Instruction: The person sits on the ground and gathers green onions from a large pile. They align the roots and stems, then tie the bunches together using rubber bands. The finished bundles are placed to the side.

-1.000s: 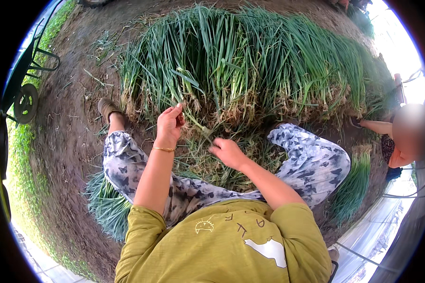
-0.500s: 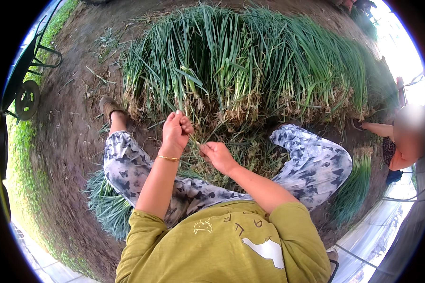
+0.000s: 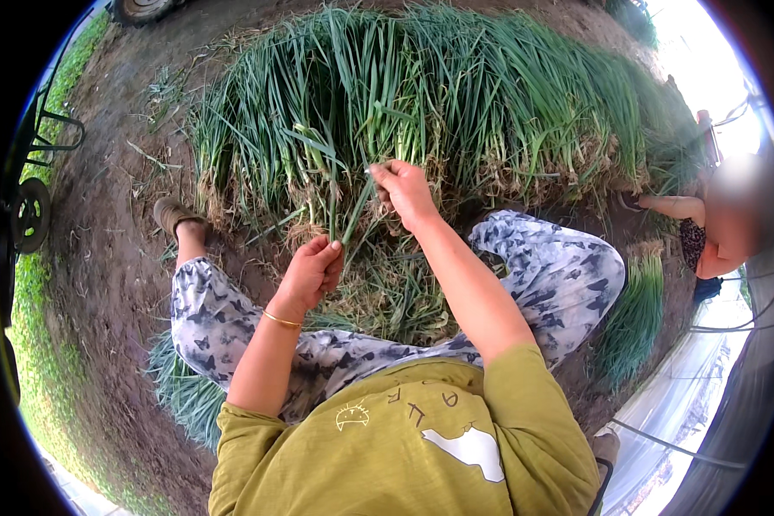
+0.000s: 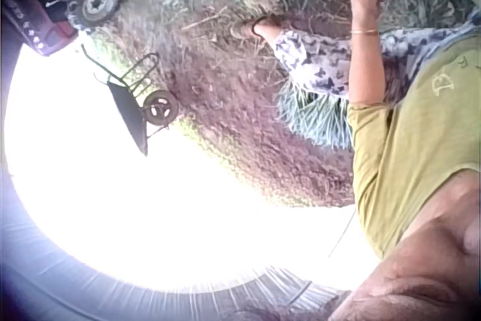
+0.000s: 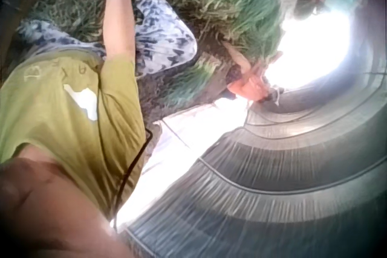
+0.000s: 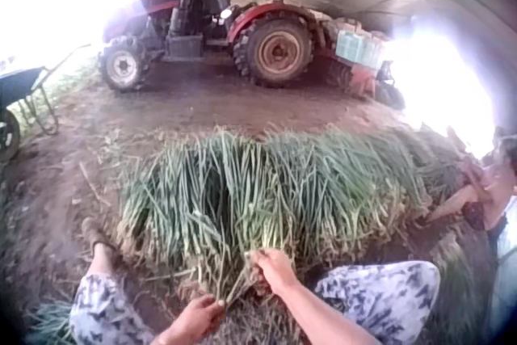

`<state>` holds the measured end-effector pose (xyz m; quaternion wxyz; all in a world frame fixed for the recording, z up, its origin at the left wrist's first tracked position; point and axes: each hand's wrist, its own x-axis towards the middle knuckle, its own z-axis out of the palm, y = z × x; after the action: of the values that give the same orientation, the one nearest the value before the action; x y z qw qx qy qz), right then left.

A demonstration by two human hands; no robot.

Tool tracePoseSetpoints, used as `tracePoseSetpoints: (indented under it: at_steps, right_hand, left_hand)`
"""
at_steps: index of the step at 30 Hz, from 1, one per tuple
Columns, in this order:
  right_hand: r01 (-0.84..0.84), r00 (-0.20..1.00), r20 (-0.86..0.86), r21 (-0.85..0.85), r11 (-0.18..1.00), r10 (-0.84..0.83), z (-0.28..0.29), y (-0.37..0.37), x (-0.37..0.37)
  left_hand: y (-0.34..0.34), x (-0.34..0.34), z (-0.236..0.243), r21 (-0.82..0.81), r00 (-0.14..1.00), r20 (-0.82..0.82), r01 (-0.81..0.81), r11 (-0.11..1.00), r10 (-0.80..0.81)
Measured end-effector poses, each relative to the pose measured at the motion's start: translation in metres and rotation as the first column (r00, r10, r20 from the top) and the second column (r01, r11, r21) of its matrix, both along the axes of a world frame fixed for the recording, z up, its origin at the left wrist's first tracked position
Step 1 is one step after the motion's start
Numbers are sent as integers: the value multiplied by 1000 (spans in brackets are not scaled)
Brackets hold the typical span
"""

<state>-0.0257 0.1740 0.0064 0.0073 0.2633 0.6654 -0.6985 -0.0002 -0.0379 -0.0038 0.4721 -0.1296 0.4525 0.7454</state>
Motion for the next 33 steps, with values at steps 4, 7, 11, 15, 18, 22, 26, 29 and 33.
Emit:
tracePoseSetpoints:
  at_steps: [4, 7, 11, 15, 18, 22, 26, 29, 33]
  right_hand:
    - [116, 985, 34, 586, 802, -168, -34, 57, 5]
    - [-146, 988, 153, 952, 268, -7, -67, 75, 51]
    - [-655, 725, 590, 435, 617, 354, -76, 0, 79]
    - [-187, 782, 593, -75, 979, 195, -182, -59, 84]
    - [28, 786, 614, -152, 988, 72, -205, -81, 70]
    - [-12, 894, 427, -281, 960, 136, -180, -93, 82]
    - [-310, 920, 124, -348, 885, 371, -79, -80, 95]
    - [-333, 924, 45, -391, 858, 380, -39, -65, 86]
    - [-366, 914, 14, -401, 840, 405, -14, -68, 74]
  left_hand:
    - [-13, -13, 24, -137, 992, -20, -124, 983, 123]
    - [-51, -35, 31, 27, 881, -180, -440, 897, 438]
    - [-70, -44, 27, 131, 835, -168, -508, 851, 524]
    - [-58, -43, 26, 35, 882, -75, -464, 885, 465]
    - [-54, -42, 21, -15, 923, -56, -381, 924, 380]
    - [-43, -43, 15, -89, 953, -71, -302, 949, 296]
    - [-42, -39, 4, -239, 943, -253, -277, 931, 216]
    - [-36, -33, 6, -289, 968, -249, -76, 954, 2]
    - [-22, -23, 20, -122, 969, -245, 12, 992, -42]
